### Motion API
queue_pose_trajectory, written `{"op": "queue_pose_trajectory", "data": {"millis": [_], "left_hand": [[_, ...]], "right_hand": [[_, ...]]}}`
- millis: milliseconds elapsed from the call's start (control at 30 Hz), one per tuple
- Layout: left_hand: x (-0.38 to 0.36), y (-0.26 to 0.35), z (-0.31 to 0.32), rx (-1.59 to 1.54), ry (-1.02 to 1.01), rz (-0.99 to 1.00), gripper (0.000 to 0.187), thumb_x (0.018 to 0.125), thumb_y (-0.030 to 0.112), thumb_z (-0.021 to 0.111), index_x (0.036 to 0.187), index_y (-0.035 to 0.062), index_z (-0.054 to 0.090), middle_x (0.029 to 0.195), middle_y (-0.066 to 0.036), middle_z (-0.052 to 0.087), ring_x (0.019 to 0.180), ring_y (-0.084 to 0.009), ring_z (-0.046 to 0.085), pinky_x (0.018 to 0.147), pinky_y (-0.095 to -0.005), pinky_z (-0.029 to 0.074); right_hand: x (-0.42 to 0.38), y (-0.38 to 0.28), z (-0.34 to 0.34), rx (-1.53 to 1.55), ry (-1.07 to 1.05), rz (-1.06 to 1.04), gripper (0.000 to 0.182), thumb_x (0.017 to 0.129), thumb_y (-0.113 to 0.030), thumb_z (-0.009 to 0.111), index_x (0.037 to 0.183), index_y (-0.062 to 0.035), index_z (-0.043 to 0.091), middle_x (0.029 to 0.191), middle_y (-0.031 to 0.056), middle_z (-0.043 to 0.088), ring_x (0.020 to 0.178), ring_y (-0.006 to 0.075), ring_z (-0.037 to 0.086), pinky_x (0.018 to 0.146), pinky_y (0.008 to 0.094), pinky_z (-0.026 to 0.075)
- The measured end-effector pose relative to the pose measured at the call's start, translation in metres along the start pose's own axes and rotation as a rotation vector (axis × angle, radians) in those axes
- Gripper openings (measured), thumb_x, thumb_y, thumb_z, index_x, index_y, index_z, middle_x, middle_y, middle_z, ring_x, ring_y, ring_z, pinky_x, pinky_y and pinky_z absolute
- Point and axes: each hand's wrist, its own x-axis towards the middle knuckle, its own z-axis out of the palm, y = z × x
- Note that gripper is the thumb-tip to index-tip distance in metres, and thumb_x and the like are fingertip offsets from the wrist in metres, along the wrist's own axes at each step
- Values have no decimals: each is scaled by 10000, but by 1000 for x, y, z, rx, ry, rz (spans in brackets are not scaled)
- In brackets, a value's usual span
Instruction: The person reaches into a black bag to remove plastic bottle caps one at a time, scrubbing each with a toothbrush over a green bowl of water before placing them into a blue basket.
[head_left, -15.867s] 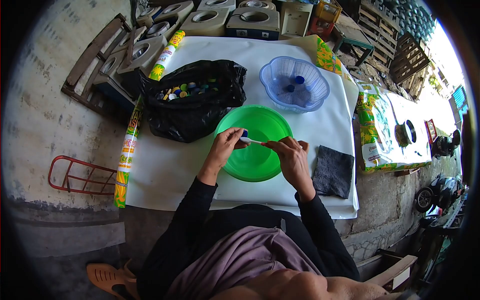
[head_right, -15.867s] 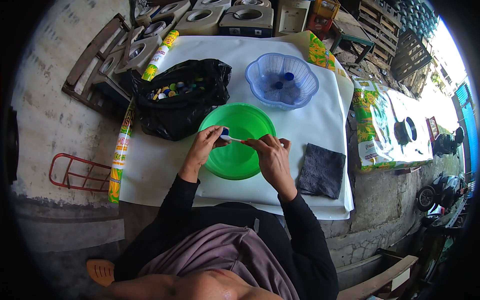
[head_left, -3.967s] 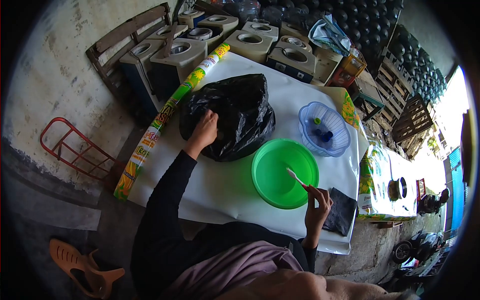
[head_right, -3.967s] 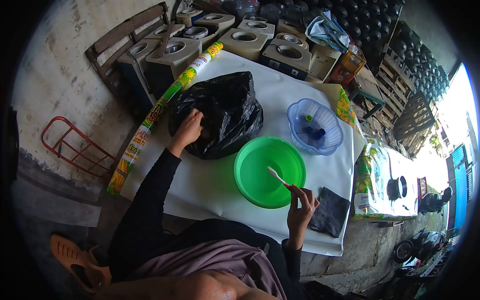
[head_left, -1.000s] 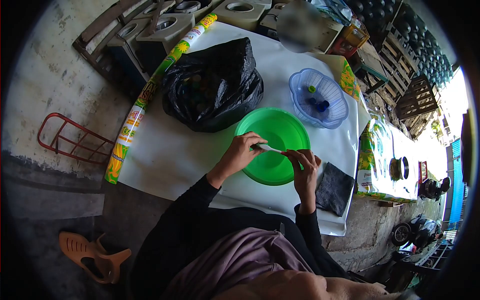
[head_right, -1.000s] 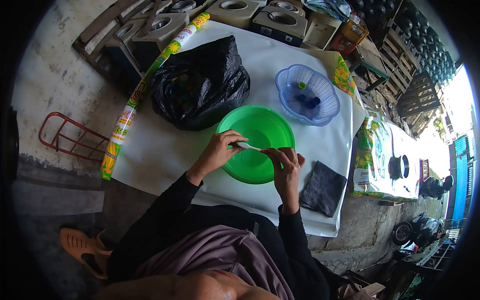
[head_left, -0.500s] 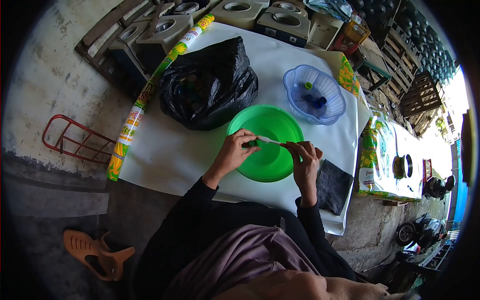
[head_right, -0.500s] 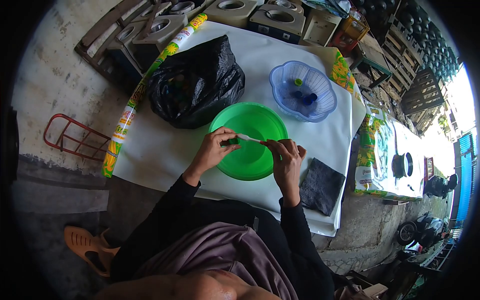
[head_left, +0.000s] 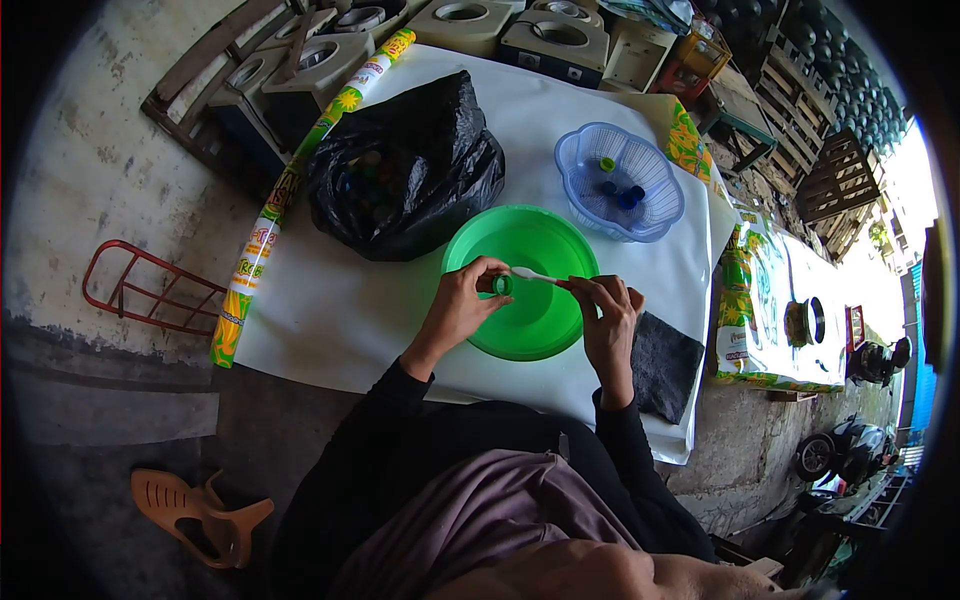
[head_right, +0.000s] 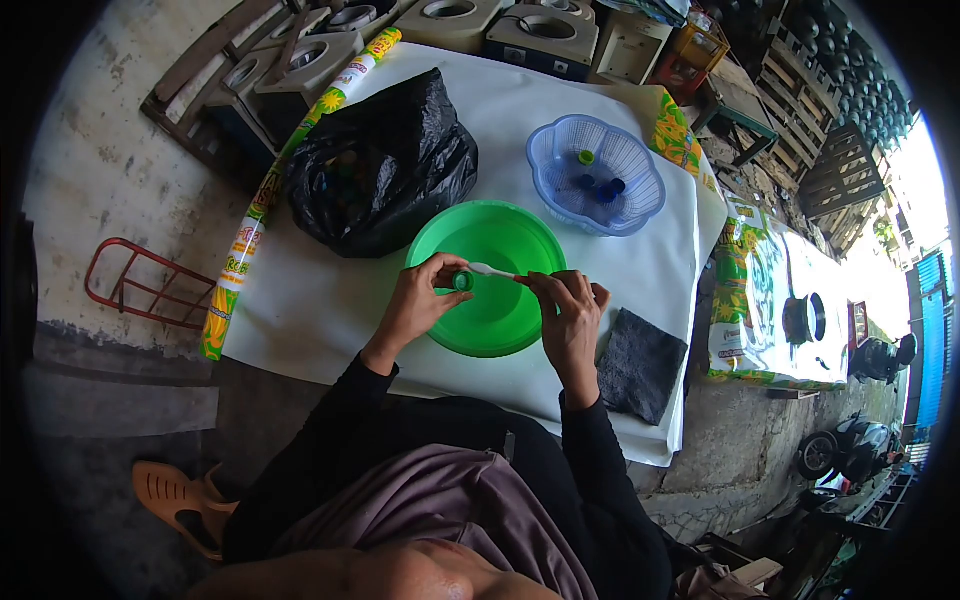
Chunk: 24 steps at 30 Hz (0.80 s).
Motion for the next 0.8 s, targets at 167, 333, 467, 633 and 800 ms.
{"op": "queue_pose_trajectory", "data": {"millis": [167, 333, 467, 633, 800], "left_hand": [[0, 0, 2, 11, 37, 66, 408, 819, -9, 839, 1168, 15, 630, 1095, -104, 745, 1011, -201, 753, 888, -330, 606], [2, -1, -1, 49, -8, 51, 361, 817, -11, 841, 1129, 5, 659, 1112, -107, 744, 993, -203, 759, 878, -318, 607], [3, -10, 0, -41, -11, 35, 376, 822, -16, 836, 1170, 4, 698, 1142, -103, 742, 1018, -198, 752, 872, -308, 606], [4, -9, -7, -57, -5, 56, 430, 811, -8, 845, 1222, 16, 723, 1156, -104, 737, 1020, -197, 747, 871, -302, 608], [6, 2, -10, 57, -16, 135, 407, 794, 38, 867, 1183, 30, 747, 1107, -111, 728, 946, -213, 734, 825, -322, 596]], "right_hand": [[-3, 2, 6, 48, -28, -45, 152, 919, -193, 743, 1054, -165, 807, 960, 4, 718, 914, 173, 657, 930, 373, 342], [-5, 6, 6, 81, -72, -82, 145, 916, -176, 736, 1043, -159, 803, 975, 9, 717, 944, 175, 656, 926, 371, 337], [-8, 1, 4, -20, -5, -8, 145, 926, -194, 728, 1045, -152, 801, 980, 10, 711, 965, 178, 650, 923, 367, 330], [-12, -2, 5, 81, -72, -24, 156, 944, -221, 713, 1056, -163, 805, 972, 11, 704, 941, 177, 643, 915, 374, 322], [-11, -9, -1, -27, -60, -22, 160, 947, -236, 708, 1057, -182, 810, 974, 1, 707, 936, 163, 639, 913, 378, 318]]}}
